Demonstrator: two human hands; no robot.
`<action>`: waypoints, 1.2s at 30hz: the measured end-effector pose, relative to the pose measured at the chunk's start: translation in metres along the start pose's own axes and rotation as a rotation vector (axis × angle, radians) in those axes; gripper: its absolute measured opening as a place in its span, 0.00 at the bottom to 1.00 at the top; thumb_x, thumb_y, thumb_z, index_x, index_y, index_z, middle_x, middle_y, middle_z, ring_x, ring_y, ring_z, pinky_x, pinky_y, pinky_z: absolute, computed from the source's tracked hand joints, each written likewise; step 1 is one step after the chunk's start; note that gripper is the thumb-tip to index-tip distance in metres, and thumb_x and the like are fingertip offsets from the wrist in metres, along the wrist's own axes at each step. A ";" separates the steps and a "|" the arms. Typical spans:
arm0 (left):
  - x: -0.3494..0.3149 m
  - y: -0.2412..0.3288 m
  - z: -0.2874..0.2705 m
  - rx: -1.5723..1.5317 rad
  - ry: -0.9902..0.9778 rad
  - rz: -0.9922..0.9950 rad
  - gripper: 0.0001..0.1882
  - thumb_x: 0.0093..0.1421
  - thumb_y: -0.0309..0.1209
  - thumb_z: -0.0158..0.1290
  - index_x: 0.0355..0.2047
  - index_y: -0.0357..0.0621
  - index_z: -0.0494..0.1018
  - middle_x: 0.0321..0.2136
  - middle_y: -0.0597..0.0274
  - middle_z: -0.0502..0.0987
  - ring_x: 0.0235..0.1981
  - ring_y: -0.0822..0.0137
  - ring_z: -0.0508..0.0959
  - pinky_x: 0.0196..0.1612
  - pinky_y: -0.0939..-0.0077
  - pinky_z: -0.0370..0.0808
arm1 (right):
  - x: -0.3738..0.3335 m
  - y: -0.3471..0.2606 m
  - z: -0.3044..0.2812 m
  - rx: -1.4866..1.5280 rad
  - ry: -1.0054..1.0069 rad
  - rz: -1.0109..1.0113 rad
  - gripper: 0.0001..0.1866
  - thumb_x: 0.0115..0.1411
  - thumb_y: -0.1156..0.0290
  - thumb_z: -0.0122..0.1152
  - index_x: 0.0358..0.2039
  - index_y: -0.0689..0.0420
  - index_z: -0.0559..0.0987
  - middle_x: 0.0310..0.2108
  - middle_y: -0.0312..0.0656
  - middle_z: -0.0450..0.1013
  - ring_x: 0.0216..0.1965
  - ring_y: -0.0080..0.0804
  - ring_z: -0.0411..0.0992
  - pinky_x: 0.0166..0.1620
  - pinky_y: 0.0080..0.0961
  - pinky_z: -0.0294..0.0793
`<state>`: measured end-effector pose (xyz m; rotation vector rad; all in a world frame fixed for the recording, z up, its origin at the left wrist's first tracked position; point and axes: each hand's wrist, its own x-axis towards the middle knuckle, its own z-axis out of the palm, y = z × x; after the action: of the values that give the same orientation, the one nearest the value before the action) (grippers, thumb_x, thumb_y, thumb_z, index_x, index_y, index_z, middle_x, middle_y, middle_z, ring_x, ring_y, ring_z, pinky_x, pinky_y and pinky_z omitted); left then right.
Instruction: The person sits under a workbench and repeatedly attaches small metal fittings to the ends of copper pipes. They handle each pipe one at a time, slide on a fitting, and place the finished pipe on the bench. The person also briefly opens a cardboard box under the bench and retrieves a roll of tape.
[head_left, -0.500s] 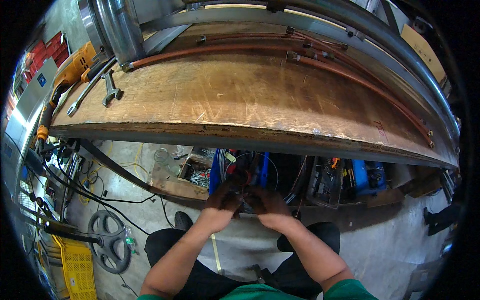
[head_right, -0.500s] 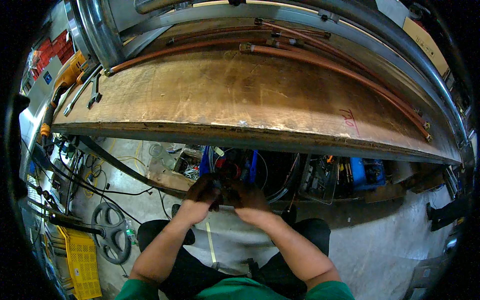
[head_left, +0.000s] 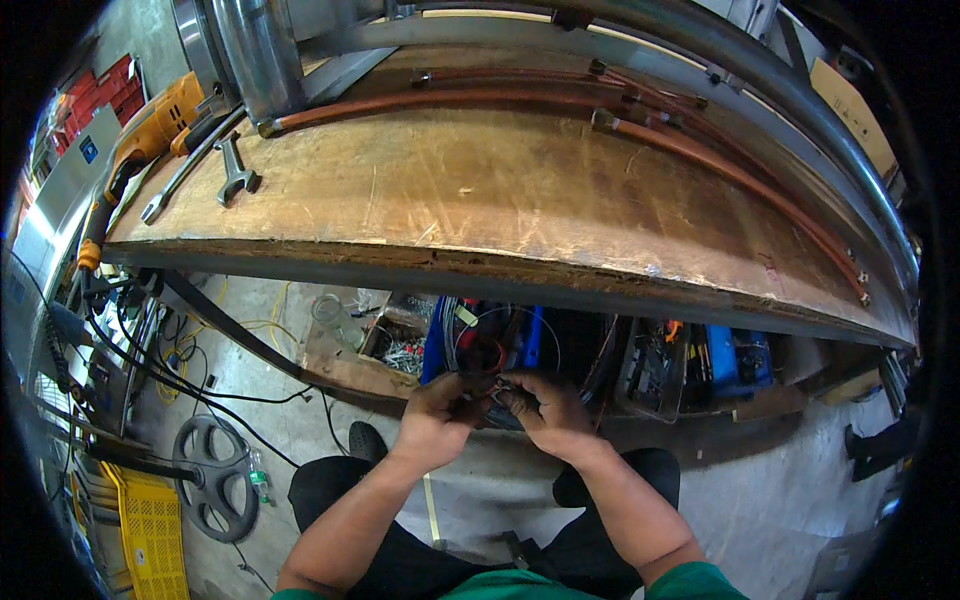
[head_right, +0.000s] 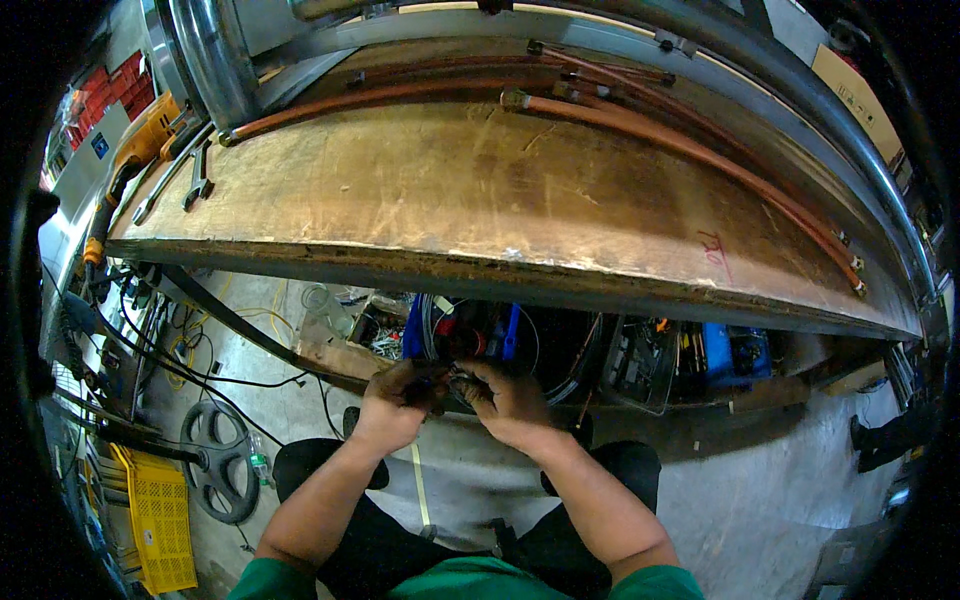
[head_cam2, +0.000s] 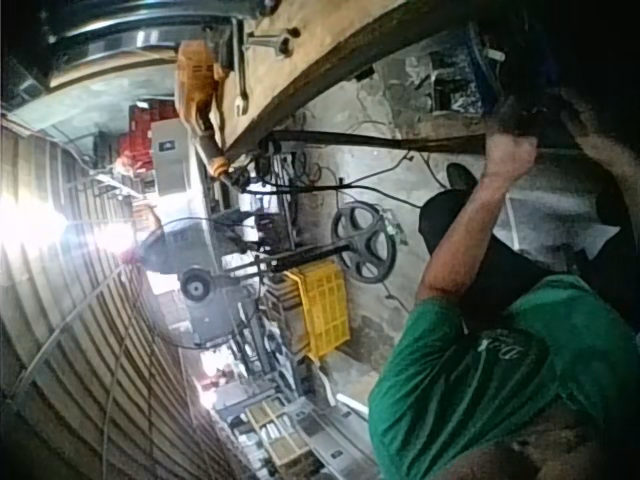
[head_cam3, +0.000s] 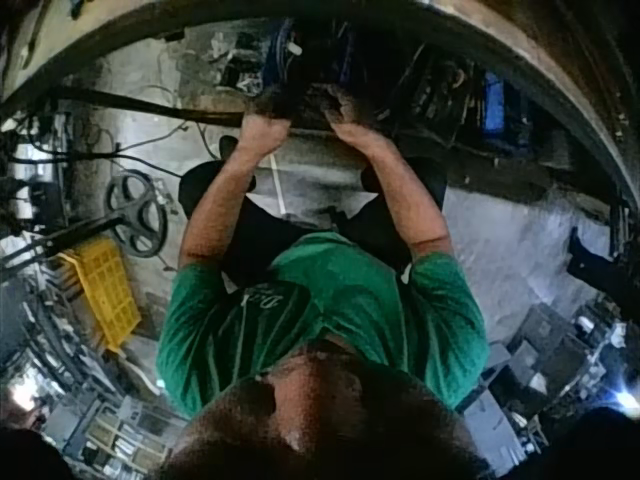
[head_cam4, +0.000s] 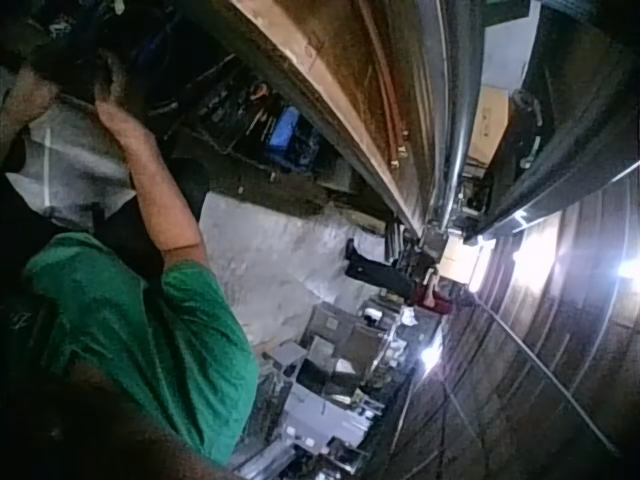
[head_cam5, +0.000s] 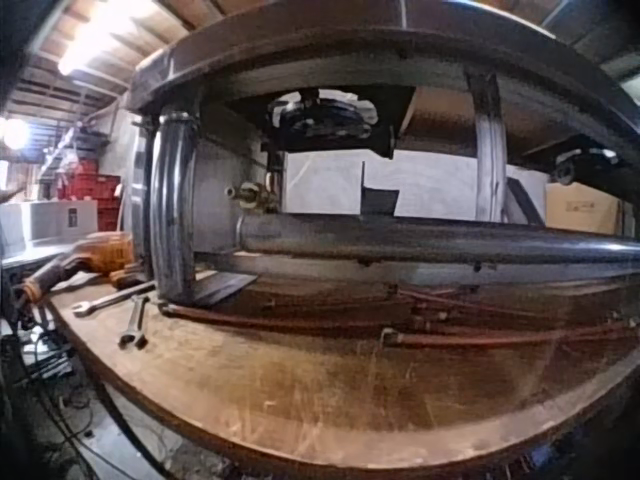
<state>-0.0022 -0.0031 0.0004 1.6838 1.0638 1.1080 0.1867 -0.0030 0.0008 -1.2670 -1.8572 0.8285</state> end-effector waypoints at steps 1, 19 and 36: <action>-0.002 -0.005 0.001 -0.077 0.002 -0.032 0.12 0.57 0.22 0.56 0.42 0.41 0.74 0.31 0.61 0.78 0.27 0.71 0.77 0.31 0.76 0.73 | 0.001 -0.006 -0.002 0.010 -0.003 -0.003 0.12 0.60 0.71 0.57 0.44 0.59 0.78 0.38 0.48 0.78 0.41 0.38 0.77 0.44 0.29 0.74; 0.000 -0.001 0.000 -0.803 -0.095 -0.540 0.13 0.63 0.32 0.53 0.46 0.41 0.71 0.26 0.64 0.75 0.19 0.73 0.74 0.21 0.82 0.69 | -0.003 -0.006 0.011 -0.054 0.178 -0.046 0.09 0.60 0.67 0.59 0.39 0.57 0.78 0.35 0.46 0.76 0.36 0.41 0.75 0.42 0.33 0.73; -0.005 0.001 -0.005 -0.403 -0.133 -0.554 0.17 0.64 0.40 0.52 0.48 0.44 0.72 0.31 0.63 0.77 0.26 0.74 0.75 0.26 0.79 0.72 | 0.001 0.000 0.010 -0.035 -0.034 -0.062 0.14 0.64 0.72 0.52 0.50 0.54 0.75 0.45 0.44 0.76 0.47 0.37 0.74 0.51 0.29 0.72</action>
<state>-0.0078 -0.0071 0.0016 1.0400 1.0493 0.7694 0.1784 -0.0028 -0.0041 -1.2173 -1.9360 0.7919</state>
